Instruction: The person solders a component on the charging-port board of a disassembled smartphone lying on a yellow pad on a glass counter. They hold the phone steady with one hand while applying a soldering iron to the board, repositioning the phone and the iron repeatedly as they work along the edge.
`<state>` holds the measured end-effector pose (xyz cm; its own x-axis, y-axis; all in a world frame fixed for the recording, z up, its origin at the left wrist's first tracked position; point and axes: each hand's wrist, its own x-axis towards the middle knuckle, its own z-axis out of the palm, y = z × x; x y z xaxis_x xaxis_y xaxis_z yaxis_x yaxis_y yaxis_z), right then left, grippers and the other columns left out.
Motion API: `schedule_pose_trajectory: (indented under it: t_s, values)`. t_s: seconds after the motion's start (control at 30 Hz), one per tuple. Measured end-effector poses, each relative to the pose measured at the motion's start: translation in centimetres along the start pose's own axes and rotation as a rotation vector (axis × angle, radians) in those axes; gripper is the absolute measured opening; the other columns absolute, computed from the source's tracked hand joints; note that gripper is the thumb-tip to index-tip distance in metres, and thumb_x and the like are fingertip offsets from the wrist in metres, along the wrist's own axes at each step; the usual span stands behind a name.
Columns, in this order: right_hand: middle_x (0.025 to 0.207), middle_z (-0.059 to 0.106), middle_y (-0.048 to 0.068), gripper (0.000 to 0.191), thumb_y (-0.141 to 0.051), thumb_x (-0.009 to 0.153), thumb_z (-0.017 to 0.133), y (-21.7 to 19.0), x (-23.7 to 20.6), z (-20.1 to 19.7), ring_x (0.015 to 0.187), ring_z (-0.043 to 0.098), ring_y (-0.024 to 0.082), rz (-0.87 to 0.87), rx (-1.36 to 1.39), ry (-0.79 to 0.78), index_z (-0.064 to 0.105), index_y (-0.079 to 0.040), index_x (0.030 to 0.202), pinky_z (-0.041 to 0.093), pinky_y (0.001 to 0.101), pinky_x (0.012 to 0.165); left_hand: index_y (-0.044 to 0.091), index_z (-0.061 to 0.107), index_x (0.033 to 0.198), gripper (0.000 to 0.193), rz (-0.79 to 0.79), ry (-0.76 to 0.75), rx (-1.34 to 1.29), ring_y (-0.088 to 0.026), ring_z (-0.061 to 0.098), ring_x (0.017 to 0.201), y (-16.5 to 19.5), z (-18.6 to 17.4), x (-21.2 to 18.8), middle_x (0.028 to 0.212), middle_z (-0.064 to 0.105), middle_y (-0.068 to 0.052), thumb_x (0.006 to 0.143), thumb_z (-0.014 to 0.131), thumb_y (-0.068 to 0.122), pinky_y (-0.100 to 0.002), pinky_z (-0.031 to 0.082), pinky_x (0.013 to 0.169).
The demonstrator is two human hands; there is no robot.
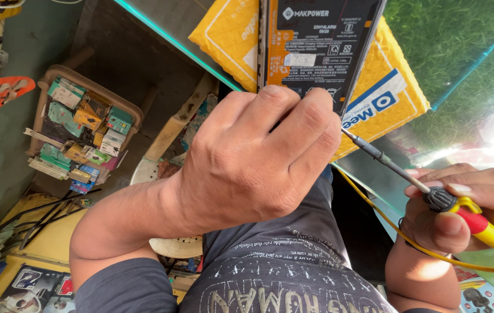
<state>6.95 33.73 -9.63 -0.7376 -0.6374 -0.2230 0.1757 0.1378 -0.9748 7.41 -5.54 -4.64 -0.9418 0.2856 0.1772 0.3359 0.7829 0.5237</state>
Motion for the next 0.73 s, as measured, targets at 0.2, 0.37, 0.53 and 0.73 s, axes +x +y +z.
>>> schedule_pose_trajectory:
  t_s: [0.2, 0.37, 0.53, 0.73]
  values:
    - [0.106, 0.075, 0.017, 0.048, -0.034, 0.093, 0.079, 0.6, 0.0, 0.0, 0.099, 0.078, 0.029, 0.049, 0.011, -0.040, 0.061, -0.011, 0.132, 0.062, 0.0501, 0.103, 0.000, 0.066, 0.102, 0.009, 0.014, -0.017, 0.025, -0.017, 0.054, 0.087, -0.4, 0.9, -0.3, 0.108, 0.057, -0.006, 0.098, 0.069, 0.007, -0.028, 0.043, 0.066]
    - [0.103, 0.074, 0.016, 0.045, -0.032, 0.096, 0.077, 1.3, 0.2, 0.7, 0.095, 0.078, 0.030, 0.020, 0.031, 0.021, 0.060, -0.009, 0.130, 0.063, 0.0520, 0.101, 0.000, 0.066, 0.100, 0.010, 0.015, -0.021, 0.017, -0.018, 0.054, 0.087, -0.5, 1.5, -0.2, 0.106, 0.057, -0.006, 0.095, 0.069, 0.008, -0.029, 0.043, 0.066]
    - [0.101, 0.069, 0.014, 0.034, -0.028, 0.103, 0.074, 2.0, -0.3, 3.0, 0.091, 0.077, 0.030, -0.082, 0.077, 0.232, 0.061, -0.006, 0.127, 0.067, 0.0504, 0.095, 0.000, 0.066, 0.102, 0.009, 0.010, -0.011, 0.017, -0.017, 0.054, 0.088, -0.5, 1.7, -0.3, 0.108, 0.057, -0.005, 0.096, 0.069, 0.007, -0.028, 0.044, 0.066]
    - [0.097, 0.069, 0.015, 0.029, -0.024, 0.105, 0.076, 3.3, -1.4, 5.0, 0.082, 0.077, 0.030, -0.133, 0.129, 0.466, 0.064, -0.001, 0.118, 0.069, 0.0488, 0.085, -0.001, 0.067, 0.104, 0.012, 0.015, -0.002, 0.005, -0.018, 0.056, 0.092, 0.3, 4.3, -3.0, 0.113, 0.059, -0.006, 0.095, 0.069, 0.007, -0.029, 0.045, 0.068]
